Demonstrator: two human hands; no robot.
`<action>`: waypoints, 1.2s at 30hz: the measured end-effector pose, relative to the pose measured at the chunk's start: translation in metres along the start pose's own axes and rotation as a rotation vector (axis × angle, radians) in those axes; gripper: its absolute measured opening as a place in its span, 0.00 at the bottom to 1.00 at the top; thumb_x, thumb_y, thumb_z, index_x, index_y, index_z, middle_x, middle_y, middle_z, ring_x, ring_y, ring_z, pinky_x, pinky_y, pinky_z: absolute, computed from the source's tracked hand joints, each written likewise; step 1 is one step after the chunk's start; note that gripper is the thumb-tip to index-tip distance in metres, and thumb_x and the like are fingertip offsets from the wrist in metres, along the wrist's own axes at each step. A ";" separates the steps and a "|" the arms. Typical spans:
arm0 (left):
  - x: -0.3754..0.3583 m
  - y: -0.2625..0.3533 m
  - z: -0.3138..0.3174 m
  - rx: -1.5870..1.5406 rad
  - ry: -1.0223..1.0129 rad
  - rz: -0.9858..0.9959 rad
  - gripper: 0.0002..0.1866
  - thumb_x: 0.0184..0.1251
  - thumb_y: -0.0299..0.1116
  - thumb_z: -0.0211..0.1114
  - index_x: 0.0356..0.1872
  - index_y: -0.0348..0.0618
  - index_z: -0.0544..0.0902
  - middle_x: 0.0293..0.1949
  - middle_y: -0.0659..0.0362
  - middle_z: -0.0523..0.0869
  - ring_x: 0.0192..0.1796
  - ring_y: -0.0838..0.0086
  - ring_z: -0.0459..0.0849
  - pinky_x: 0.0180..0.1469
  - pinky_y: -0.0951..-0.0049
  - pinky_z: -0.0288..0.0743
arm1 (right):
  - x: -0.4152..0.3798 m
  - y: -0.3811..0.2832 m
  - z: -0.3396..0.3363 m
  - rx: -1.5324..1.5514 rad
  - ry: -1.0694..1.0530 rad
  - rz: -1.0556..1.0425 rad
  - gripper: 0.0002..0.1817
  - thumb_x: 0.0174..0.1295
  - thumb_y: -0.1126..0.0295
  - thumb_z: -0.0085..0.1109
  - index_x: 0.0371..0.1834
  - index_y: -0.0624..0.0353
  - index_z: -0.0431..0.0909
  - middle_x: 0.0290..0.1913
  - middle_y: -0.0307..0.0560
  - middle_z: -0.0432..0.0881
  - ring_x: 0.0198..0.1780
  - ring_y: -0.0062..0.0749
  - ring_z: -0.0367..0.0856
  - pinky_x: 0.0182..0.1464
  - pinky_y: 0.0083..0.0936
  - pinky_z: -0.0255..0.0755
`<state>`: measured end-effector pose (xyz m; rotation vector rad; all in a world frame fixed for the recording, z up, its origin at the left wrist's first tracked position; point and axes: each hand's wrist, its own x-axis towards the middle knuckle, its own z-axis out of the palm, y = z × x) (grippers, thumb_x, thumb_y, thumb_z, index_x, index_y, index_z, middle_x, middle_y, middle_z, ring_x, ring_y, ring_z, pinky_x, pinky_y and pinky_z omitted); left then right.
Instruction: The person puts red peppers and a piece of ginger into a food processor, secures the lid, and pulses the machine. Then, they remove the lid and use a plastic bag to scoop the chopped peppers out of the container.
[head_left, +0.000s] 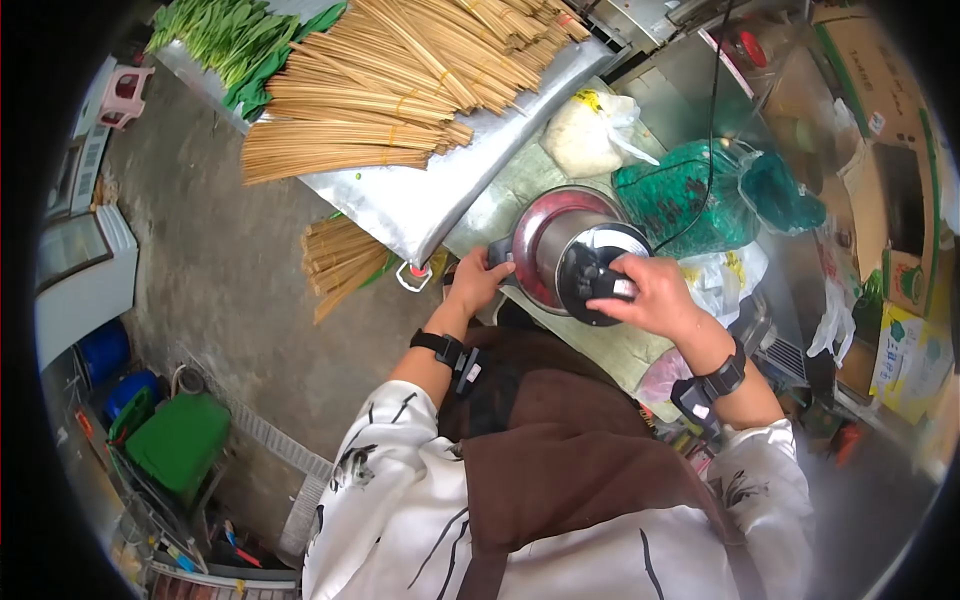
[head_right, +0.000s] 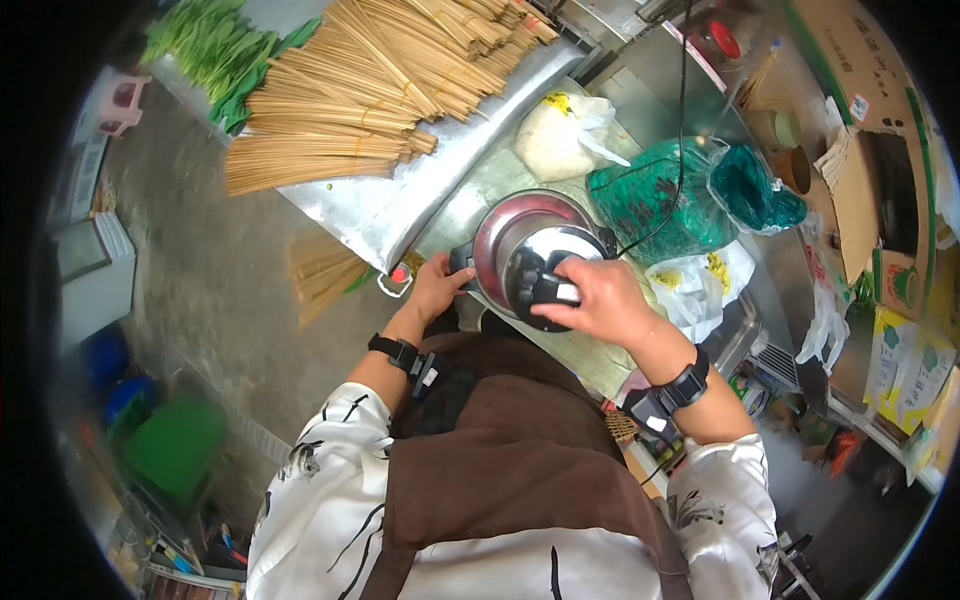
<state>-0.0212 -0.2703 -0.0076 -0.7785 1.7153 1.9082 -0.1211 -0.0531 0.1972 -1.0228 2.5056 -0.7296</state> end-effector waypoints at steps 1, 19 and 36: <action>-0.002 0.000 0.000 0.023 0.012 -0.004 0.17 0.60 0.31 0.67 0.46 0.33 0.74 0.38 0.58 0.81 0.36 0.76 0.80 0.34 0.76 0.78 | 0.004 0.002 0.001 -0.032 -0.025 0.039 0.23 0.42 0.53 0.74 0.31 0.59 0.77 0.21 0.49 0.77 0.23 0.44 0.79 0.25 0.32 0.72; -0.003 0.008 -0.001 0.181 0.061 0.091 0.17 0.57 0.34 0.70 0.41 0.30 0.78 0.32 0.58 0.81 0.31 0.77 0.79 0.33 0.76 0.77 | 0.019 0.032 -0.005 -0.218 -0.161 -0.377 0.25 0.42 0.47 0.70 0.21 0.55 0.69 0.16 0.45 0.71 0.21 0.44 0.75 0.24 0.35 0.69; 0.005 -0.005 0.011 -0.086 0.041 0.137 0.23 0.59 0.28 0.66 0.52 0.30 0.68 0.39 0.54 0.80 0.39 0.74 0.79 0.41 0.72 0.76 | 0.020 0.008 -0.018 0.140 -0.373 0.287 0.24 0.59 0.47 0.57 0.25 0.60 0.80 0.21 0.50 0.77 0.23 0.39 0.75 0.28 0.27 0.69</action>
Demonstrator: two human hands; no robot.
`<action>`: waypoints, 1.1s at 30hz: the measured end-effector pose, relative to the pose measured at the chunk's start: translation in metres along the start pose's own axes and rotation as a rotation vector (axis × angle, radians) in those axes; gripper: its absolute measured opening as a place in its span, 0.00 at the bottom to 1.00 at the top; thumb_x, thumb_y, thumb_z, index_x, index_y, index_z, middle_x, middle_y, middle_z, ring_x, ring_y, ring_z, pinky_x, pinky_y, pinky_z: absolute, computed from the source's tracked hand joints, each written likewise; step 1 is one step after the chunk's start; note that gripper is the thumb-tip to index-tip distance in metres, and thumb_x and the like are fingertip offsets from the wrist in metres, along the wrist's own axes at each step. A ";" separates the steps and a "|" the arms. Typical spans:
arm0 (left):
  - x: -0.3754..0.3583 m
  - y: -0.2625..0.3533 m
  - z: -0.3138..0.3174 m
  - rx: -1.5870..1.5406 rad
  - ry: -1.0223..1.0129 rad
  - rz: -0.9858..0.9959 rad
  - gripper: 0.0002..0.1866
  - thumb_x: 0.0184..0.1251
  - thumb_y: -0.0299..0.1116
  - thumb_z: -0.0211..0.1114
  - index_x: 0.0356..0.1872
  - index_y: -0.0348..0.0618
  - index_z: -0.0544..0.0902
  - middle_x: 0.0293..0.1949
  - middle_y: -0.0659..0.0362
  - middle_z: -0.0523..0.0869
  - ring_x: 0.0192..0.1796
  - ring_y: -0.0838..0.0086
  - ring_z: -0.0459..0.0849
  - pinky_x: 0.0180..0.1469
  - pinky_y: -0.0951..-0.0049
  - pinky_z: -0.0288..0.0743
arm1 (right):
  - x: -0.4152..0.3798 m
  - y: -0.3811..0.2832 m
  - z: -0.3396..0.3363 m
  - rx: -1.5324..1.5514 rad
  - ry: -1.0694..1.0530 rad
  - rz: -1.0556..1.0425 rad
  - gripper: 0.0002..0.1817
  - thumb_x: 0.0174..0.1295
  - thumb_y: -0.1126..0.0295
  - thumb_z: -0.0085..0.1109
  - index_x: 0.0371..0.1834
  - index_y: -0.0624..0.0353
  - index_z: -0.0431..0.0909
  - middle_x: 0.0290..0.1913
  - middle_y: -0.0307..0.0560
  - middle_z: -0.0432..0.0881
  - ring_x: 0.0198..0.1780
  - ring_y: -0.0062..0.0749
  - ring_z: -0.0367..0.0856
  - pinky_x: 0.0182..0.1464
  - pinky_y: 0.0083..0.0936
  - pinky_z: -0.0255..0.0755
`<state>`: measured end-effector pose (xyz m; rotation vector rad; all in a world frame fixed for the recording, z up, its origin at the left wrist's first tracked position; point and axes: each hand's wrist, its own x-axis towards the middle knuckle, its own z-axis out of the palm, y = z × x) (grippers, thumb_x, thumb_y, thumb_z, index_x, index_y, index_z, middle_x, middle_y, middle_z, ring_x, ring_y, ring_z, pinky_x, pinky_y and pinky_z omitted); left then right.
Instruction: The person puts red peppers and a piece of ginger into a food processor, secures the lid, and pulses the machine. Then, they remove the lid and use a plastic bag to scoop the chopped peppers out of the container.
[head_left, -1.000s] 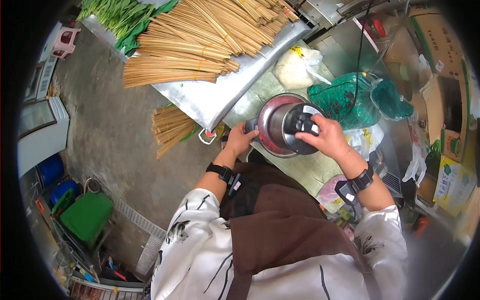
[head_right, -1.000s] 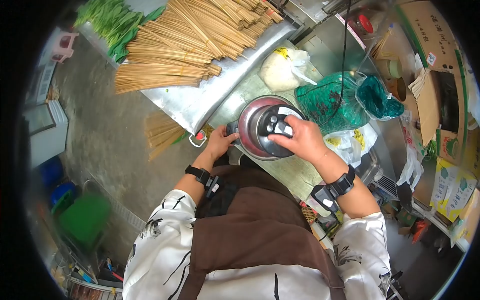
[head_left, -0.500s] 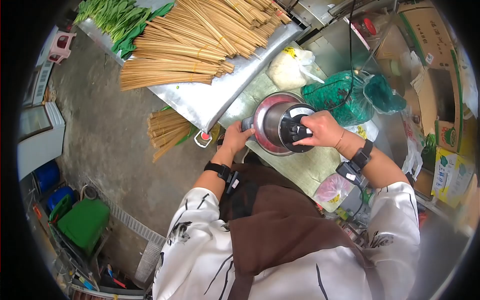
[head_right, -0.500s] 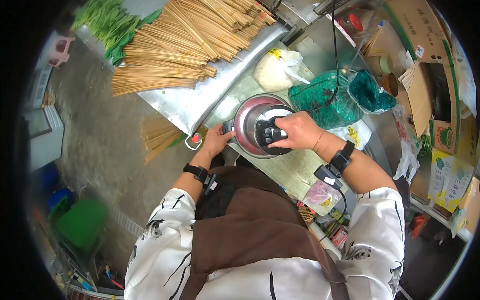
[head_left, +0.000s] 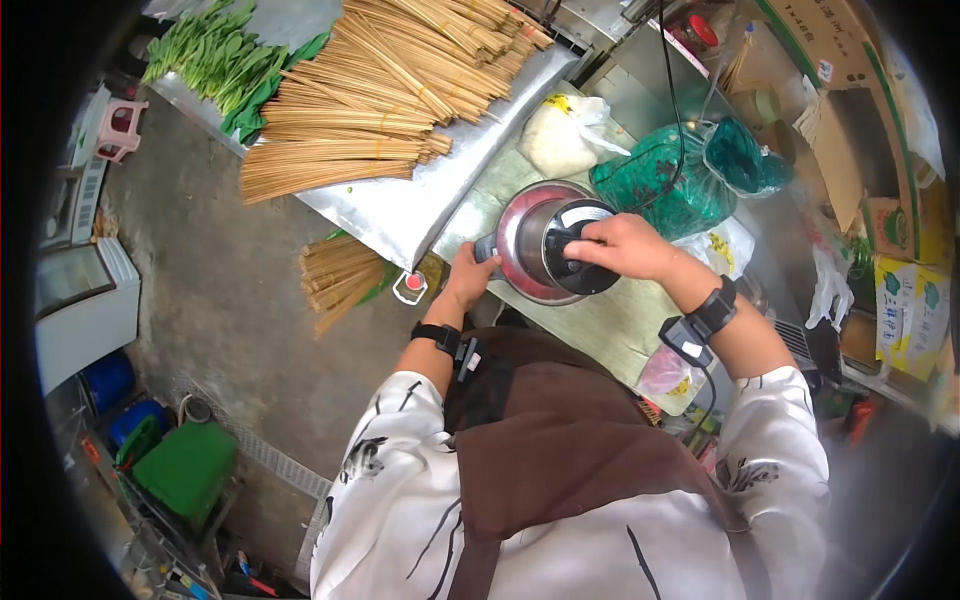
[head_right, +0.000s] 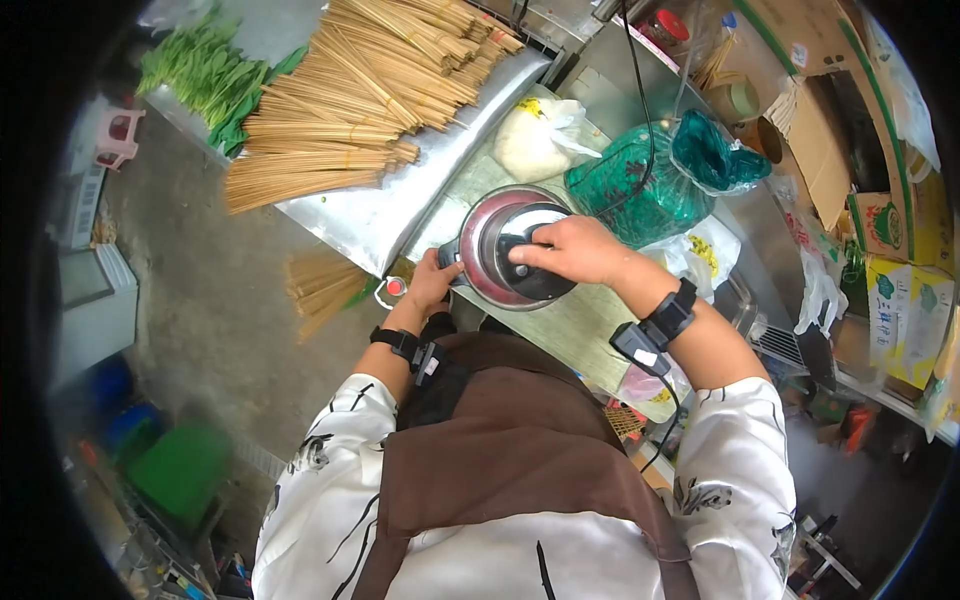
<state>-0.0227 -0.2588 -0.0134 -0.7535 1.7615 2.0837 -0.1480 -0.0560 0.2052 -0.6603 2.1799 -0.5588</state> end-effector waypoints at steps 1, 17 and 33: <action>-0.001 0.002 0.004 -0.076 -0.011 -0.060 0.23 0.61 0.31 0.65 0.52 0.31 0.66 0.43 0.52 0.78 0.42 0.72 0.79 0.41 0.72 0.76 | 0.002 0.002 0.004 -0.101 0.041 -0.056 0.25 0.58 0.46 0.58 0.23 0.60 0.79 0.20 0.50 0.76 0.22 0.39 0.75 0.27 0.26 0.68; 0.001 0.023 0.002 0.125 0.069 -0.053 0.26 0.65 0.45 0.61 0.49 0.30 0.67 0.42 0.49 0.78 0.46 0.65 0.79 0.43 0.65 0.77 | 0.032 0.018 0.009 -0.214 0.380 -0.381 0.28 0.49 0.37 0.59 0.11 0.51 0.76 0.11 0.47 0.73 0.17 0.45 0.76 0.21 0.36 0.69; 0.005 0.055 0.009 0.280 -0.027 -0.206 0.30 0.65 0.47 0.62 0.52 0.28 0.63 0.44 0.47 0.77 0.42 0.66 0.78 0.33 0.65 0.79 | 0.019 0.022 0.002 -0.245 0.413 -0.298 0.31 0.49 0.34 0.56 0.11 0.52 0.77 0.13 0.47 0.75 0.18 0.45 0.76 0.22 0.36 0.69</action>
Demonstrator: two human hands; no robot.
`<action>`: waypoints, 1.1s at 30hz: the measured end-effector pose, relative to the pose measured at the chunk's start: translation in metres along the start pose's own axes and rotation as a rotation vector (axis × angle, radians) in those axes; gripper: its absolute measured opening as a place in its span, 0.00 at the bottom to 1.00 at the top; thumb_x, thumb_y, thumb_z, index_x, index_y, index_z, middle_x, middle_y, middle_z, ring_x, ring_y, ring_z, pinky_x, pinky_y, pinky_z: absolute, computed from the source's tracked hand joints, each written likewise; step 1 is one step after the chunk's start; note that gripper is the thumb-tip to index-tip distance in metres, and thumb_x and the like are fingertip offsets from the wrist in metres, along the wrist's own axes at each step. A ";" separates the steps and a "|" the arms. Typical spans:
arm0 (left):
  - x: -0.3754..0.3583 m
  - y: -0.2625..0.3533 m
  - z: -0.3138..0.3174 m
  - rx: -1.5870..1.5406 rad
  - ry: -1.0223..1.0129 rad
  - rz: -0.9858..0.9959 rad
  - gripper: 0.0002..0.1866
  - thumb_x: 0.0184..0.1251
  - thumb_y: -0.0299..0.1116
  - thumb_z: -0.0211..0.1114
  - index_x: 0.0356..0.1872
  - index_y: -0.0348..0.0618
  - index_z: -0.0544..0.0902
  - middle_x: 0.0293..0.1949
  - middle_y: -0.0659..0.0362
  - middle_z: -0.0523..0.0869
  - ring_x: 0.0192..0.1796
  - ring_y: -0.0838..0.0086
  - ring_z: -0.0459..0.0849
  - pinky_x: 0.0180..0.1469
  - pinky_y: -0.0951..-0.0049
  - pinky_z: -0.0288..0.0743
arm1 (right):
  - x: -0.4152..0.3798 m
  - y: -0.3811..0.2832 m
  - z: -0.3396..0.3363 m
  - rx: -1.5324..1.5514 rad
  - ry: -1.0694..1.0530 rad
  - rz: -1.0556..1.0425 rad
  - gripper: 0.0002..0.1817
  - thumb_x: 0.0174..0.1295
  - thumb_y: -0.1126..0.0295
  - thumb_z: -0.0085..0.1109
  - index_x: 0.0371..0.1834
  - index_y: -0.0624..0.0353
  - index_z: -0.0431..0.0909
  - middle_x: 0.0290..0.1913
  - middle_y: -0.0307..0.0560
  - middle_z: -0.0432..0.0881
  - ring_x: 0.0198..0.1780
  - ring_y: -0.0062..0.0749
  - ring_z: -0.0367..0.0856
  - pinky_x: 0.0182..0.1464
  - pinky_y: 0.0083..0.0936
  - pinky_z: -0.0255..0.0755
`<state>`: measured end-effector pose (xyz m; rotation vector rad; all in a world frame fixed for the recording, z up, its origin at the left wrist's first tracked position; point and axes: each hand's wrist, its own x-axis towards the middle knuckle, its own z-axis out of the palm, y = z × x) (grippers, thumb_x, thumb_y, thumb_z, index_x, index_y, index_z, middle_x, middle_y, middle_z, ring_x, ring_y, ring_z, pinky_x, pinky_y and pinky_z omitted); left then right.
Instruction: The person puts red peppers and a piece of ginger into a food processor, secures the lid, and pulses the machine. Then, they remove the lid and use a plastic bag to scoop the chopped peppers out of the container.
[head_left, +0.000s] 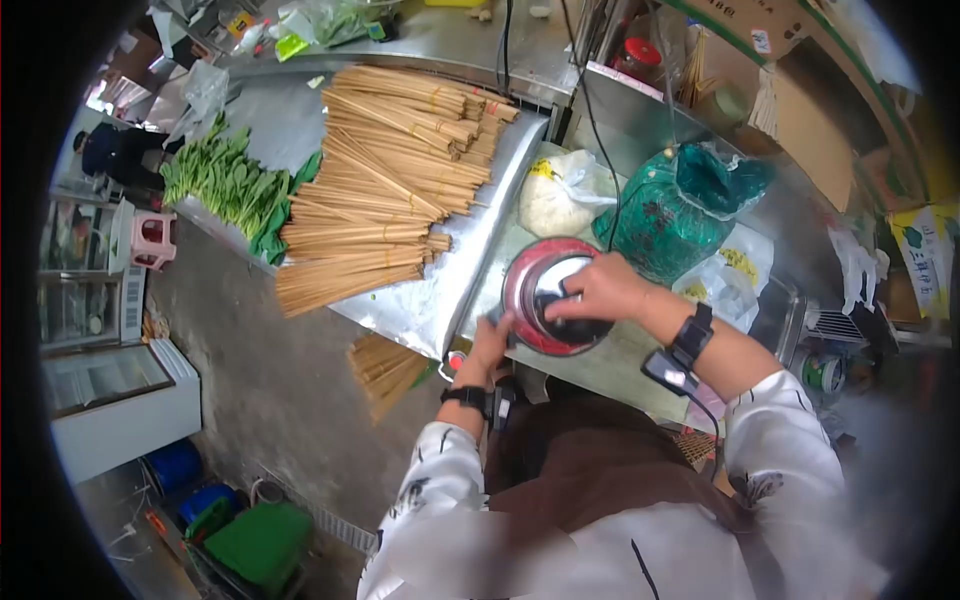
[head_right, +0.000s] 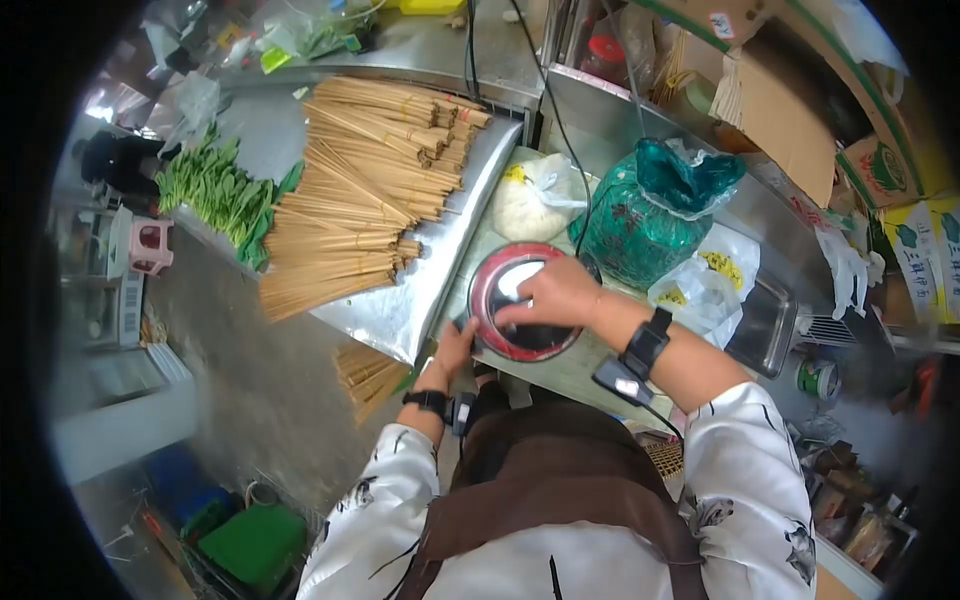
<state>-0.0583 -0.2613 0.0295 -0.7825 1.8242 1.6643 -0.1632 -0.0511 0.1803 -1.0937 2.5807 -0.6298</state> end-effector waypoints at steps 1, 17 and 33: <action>-0.006 -0.019 0.004 -0.172 -0.023 -0.028 0.31 0.65 0.47 0.62 0.55 0.31 0.63 0.47 0.47 0.76 0.45 0.64 0.79 0.34 0.64 0.79 | -0.009 -0.008 0.004 -0.045 0.007 -0.061 0.31 0.50 0.33 0.54 0.11 0.51 0.78 0.13 0.47 0.75 0.18 0.45 0.77 0.22 0.36 0.69; -0.005 -0.103 0.019 -0.085 0.053 0.229 0.41 0.61 0.57 0.61 0.49 0.18 0.68 0.46 0.35 0.78 0.54 0.59 0.77 0.54 0.65 0.71 | -0.031 -0.018 0.022 -0.031 -0.084 -0.061 0.30 0.48 0.33 0.57 0.08 0.48 0.75 0.10 0.43 0.72 0.15 0.40 0.74 0.20 0.36 0.68; -0.028 -0.079 0.001 0.011 0.009 0.054 0.42 0.57 0.60 0.64 0.50 0.22 0.68 0.37 0.49 0.80 0.29 0.69 0.81 0.23 0.72 0.75 | -0.052 -0.034 0.036 0.012 -0.021 -0.135 0.27 0.45 0.38 0.64 0.13 0.52 0.79 0.14 0.46 0.76 0.18 0.44 0.77 0.23 0.34 0.71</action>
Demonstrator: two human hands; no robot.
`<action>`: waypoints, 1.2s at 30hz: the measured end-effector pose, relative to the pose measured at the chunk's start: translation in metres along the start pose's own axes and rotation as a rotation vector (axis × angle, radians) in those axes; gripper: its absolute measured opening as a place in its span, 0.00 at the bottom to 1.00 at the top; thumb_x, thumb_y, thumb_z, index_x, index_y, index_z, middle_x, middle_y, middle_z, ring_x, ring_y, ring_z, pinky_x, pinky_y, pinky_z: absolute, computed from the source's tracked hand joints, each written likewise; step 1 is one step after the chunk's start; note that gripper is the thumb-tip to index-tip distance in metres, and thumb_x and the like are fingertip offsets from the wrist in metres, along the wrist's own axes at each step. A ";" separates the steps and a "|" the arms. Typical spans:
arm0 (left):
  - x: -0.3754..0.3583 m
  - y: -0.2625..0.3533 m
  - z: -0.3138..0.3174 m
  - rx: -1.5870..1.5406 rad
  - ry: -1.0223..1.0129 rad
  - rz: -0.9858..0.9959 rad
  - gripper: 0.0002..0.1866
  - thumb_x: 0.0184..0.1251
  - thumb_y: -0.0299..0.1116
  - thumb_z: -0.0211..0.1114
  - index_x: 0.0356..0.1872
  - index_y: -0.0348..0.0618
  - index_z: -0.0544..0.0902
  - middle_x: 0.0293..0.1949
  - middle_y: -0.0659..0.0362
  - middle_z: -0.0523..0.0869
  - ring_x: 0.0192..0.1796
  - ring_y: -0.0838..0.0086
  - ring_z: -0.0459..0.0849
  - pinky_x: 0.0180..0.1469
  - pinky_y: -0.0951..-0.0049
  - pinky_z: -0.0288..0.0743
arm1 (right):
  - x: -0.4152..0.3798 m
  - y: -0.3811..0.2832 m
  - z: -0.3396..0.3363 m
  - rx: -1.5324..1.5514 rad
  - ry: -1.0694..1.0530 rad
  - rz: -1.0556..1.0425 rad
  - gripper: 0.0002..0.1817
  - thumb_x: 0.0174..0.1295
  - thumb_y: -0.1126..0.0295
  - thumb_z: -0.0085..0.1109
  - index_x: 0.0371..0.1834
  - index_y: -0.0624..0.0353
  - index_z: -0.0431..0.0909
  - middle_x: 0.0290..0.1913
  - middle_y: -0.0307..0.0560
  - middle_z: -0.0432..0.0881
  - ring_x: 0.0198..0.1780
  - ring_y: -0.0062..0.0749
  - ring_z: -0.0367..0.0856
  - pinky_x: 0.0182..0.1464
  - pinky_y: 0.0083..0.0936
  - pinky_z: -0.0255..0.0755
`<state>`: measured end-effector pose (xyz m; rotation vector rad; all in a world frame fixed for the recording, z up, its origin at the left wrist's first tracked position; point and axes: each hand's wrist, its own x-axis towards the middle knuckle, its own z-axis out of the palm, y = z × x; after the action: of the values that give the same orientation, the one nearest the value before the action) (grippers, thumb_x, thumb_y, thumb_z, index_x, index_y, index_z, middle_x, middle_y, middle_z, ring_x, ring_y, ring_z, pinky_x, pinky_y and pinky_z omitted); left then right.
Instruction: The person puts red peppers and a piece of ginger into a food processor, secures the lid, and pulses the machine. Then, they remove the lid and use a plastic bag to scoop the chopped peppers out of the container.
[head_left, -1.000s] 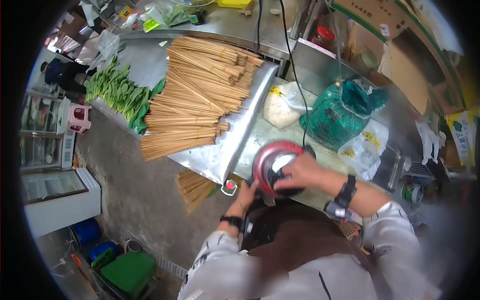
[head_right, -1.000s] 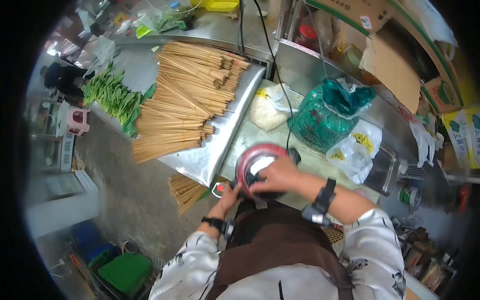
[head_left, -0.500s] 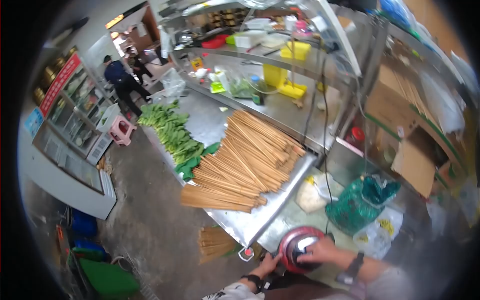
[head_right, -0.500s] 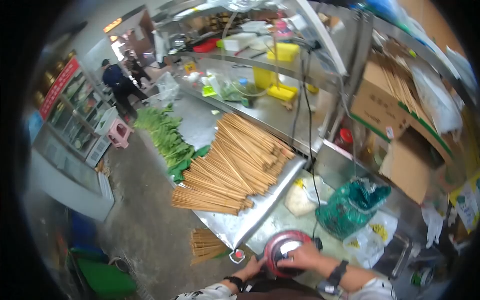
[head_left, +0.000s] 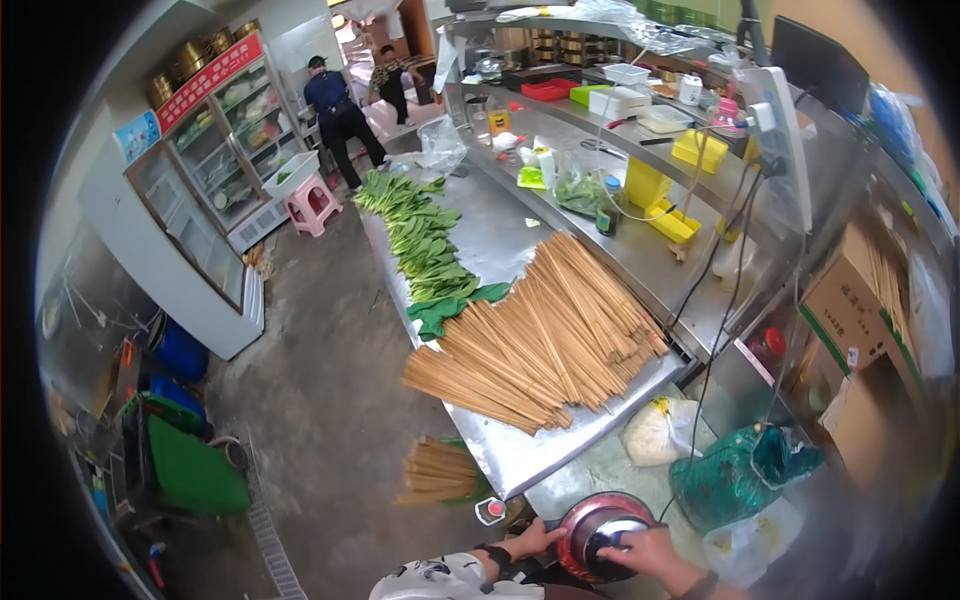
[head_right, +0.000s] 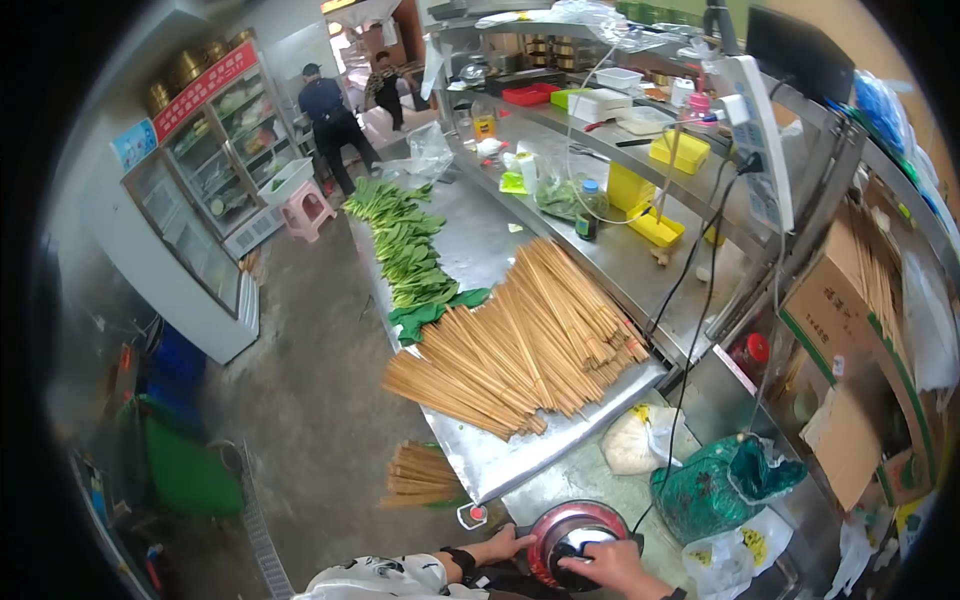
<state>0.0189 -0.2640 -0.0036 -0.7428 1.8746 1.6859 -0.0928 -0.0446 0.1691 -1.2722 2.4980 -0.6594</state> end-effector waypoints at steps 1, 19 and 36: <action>0.005 0.001 -0.003 0.013 -0.038 -0.038 0.43 0.57 0.60 0.64 0.50 0.21 0.68 0.36 0.49 0.81 0.28 0.69 0.81 0.23 0.71 0.75 | 0.006 -0.001 -0.003 0.008 -0.012 0.047 0.26 0.45 0.40 0.66 0.13 0.53 0.79 0.14 0.47 0.76 0.18 0.44 0.77 0.23 0.34 0.71; 0.047 0.010 0.006 0.129 0.047 0.081 0.47 0.56 0.63 0.61 0.51 0.17 0.64 0.34 0.40 0.81 0.31 0.62 0.82 0.31 0.63 0.75 | 0.035 0.019 -0.021 0.017 -0.078 0.324 0.27 0.44 0.38 0.64 0.19 0.55 0.83 0.19 0.52 0.80 0.24 0.47 0.81 0.29 0.35 0.75; 0.024 0.008 0.018 -0.178 0.037 -0.005 0.26 0.63 0.46 0.64 0.49 0.34 0.67 0.42 0.51 0.78 0.41 0.69 0.80 0.34 0.69 0.79 | 0.034 0.018 -0.043 0.079 -0.236 0.177 0.30 0.52 0.37 0.56 0.14 0.55 0.78 0.15 0.49 0.75 0.22 0.48 0.76 0.25 0.38 0.67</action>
<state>-0.0035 -0.2465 -0.0161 -0.8530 1.7617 1.8651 -0.1435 -0.0513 0.1959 -1.0214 2.3327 -0.5264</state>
